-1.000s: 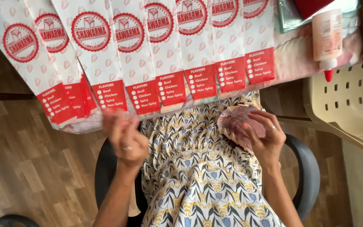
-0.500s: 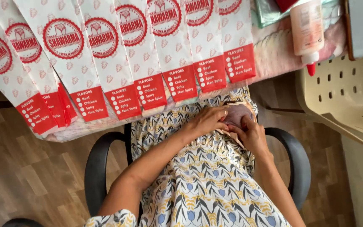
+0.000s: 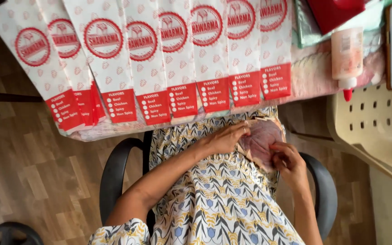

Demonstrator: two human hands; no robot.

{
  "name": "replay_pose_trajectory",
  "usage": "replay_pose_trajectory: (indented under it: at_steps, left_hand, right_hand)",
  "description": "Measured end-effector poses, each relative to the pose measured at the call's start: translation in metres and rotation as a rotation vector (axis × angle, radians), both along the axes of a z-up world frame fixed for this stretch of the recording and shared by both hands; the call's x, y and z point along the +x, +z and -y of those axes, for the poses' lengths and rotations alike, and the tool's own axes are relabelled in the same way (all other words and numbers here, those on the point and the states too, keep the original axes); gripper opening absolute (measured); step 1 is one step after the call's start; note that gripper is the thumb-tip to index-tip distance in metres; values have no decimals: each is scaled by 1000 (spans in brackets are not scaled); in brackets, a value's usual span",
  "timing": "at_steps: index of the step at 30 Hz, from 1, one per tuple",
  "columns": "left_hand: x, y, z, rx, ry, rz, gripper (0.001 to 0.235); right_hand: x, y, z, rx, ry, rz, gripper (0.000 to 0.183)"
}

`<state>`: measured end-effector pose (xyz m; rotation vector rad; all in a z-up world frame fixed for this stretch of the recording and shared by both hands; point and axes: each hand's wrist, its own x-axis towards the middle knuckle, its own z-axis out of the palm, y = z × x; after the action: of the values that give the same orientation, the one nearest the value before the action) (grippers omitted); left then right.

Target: The person applies glue to a paper bag using a bottle, folds the bag, and stacks it with others. The person then takes a stack of bags, aligns them, and applies glue to the edges.

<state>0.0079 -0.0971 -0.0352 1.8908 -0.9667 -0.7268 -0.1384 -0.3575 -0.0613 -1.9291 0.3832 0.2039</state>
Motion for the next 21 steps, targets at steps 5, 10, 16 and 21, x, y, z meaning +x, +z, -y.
replay_pose_trajectory:
  at_steps: [5, 10, 16, 21]
  left_hand:
    - [-22, -58, 29, 51, 43, 317, 54]
    - [-22, -77, 36, -71, 11, 131, 23]
    - [-22, -102, 41, -250, 199, 31, 12]
    - [-13, -87, 23, -249, 344, -277, 25]
  right_hand:
    - [13, 23, -37, -202, 198, 184, 53]
    - [-8, 12, -53, -382, 245, 317, 44]
    - [-3, 8, -54, -400, -61, 424, 20]
    - [7, 27, -62, -8, -427, 13, 26]
